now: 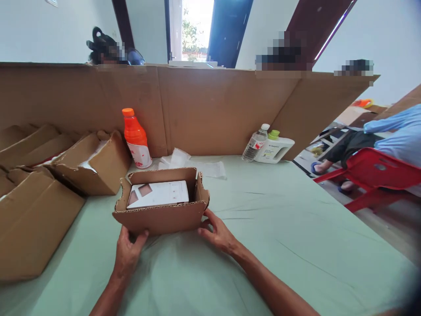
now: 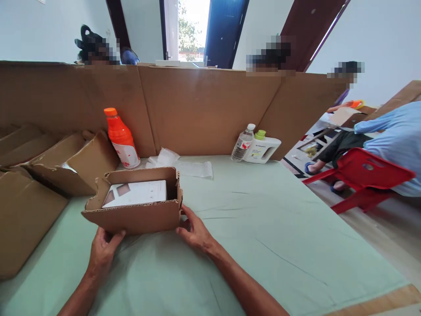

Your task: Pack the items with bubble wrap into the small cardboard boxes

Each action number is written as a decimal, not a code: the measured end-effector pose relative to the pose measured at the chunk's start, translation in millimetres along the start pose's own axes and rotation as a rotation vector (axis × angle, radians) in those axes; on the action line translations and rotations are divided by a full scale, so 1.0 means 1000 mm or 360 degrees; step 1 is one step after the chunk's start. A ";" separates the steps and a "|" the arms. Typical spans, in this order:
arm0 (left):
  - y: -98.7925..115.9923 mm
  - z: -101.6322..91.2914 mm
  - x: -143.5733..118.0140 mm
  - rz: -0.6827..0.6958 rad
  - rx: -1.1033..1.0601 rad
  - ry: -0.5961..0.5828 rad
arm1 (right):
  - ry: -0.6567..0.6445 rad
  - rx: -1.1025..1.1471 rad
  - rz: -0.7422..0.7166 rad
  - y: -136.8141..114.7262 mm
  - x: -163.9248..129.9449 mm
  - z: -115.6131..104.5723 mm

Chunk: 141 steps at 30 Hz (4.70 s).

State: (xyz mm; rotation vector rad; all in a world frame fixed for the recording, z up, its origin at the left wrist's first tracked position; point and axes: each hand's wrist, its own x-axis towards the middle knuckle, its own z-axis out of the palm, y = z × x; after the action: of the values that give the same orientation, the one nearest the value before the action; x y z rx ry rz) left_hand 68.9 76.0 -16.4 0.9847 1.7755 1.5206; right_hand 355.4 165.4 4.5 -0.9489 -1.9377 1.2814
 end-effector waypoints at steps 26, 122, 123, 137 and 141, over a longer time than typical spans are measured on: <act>-0.006 -0.007 0.008 0.0026 0.0045 -0.0089 | 0.0587 -0.2351 -0.0357 -0.006 0.030 -0.134; 0.032 0.048 -0.121 0.0550 0.0671 -0.0856 | 0.0394 -0.0941 -0.0127 -0.031 -0.143 0.037; 0.033 0.052 -0.118 0.0524 0.0717 -0.0861 | 0.0483 -0.1054 -0.0228 -0.031 -0.145 0.037; 0.034 0.036 -0.124 0.0854 0.0501 -0.0957 | 0.0135 -0.0917 -0.0212 -0.027 -0.142 0.034; 0.033 0.035 -0.125 0.0660 0.0564 -0.0936 | 0.0151 -0.0882 -0.0068 -0.031 -0.147 0.033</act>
State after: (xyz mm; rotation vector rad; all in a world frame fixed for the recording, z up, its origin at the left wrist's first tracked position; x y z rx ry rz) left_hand 171.3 -7.4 7.5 1.8478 1.4799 0.9774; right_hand 402.2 18.9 6.5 -1.1944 -2.2676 0.6607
